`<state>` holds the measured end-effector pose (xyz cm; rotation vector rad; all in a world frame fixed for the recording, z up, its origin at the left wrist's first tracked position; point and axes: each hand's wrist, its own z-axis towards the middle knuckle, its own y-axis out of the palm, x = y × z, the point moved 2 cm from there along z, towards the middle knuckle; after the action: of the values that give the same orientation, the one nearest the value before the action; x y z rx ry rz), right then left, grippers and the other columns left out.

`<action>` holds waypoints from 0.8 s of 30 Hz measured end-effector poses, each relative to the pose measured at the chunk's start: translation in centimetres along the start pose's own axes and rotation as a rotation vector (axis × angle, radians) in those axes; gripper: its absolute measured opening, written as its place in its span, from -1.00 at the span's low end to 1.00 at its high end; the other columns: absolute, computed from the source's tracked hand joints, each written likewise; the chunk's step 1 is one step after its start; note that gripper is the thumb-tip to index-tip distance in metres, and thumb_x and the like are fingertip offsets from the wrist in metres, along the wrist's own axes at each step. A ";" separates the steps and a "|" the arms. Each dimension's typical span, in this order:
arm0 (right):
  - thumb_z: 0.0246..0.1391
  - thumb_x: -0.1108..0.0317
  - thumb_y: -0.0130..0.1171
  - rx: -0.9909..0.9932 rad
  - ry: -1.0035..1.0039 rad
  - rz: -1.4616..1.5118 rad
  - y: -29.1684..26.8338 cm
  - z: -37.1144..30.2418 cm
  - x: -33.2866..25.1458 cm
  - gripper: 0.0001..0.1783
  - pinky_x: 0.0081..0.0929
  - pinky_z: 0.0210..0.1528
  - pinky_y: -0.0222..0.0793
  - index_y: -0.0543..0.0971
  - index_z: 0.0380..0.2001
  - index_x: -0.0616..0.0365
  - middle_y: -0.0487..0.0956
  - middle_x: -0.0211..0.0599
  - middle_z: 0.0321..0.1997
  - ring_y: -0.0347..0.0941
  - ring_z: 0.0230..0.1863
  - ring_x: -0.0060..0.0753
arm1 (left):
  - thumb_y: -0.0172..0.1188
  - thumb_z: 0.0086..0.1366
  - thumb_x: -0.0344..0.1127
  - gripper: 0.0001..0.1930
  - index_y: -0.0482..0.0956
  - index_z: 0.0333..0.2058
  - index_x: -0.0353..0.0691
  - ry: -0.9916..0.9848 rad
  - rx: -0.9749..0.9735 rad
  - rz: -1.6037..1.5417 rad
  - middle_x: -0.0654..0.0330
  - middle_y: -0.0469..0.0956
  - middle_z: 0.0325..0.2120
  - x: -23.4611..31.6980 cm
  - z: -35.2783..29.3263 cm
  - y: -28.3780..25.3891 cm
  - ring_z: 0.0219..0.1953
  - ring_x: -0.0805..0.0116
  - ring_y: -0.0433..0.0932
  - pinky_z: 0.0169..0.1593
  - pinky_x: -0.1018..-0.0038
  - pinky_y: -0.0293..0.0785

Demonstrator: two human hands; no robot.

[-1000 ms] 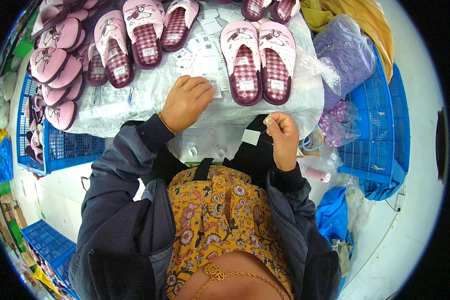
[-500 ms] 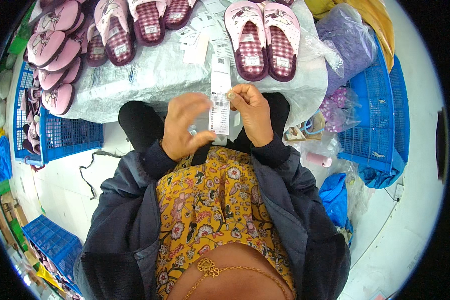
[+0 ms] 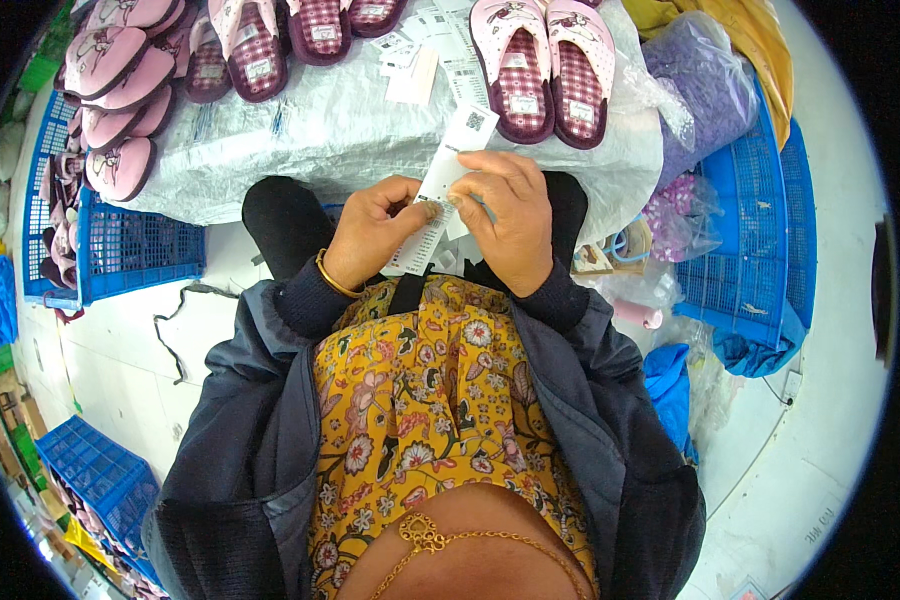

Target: The person attaches small white tags to pink and purple slippers. They pick up each slipper, affix a tag to the strap, and place the tagged slipper back on the pile. The process is repeated for multiple pairs.

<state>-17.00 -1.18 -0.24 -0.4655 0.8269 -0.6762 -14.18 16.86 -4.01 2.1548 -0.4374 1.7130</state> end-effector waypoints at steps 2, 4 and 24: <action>-0.07 0.46 0.32 -0.044 -0.065 -0.005 0.2 0.1 -0.4 -0.81 -0.26 -0.02 0.39 0.55 -0.34 0.12 0.60 -0.30 -0.07 0.48 0.01 -0.14 | 0.25 0.27 -0.41 -0.83 0.62 -0.20 -0.36 0.259 -0.008 0.176 0.30 0.56 -0.43 0.3 0.0 -0.3 -0.45 0.63 0.41 -0.37 0.63 0.35; -0.05 0.46 0.30 -0.057 -0.026 0.073 0.4 -0.2 -0.4 -0.81 -0.25 -0.04 0.41 0.54 -0.31 0.13 0.62 -0.28 -0.09 0.51 -0.04 -0.11 | 0.26 0.26 -0.42 -0.83 0.62 -0.20 -0.35 0.401 -0.024 0.270 0.28 0.54 -0.42 0.6 0.0 -0.5 -0.44 0.61 0.40 -0.36 0.61 0.35; 0.20 0.43 0.19 -0.041 0.451 0.399 2.3 -2.1 1.0 -0.85 -0.50 -0.41 0.42 0.48 -0.22 0.23 0.57 -0.23 -0.46 0.52 -0.48 -0.48 | 0.19 0.36 -0.40 -0.87 0.55 -0.20 -0.32 -0.058 -0.081 -0.140 0.34 0.57 -0.36 -1.2 1.9 -0.8 -0.36 0.69 0.48 -0.27 0.68 0.43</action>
<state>-17.34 -0.49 -3.46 -0.1718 1.3195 -0.3943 -12.43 16.77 -5.69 2.1285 -0.3561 1.5344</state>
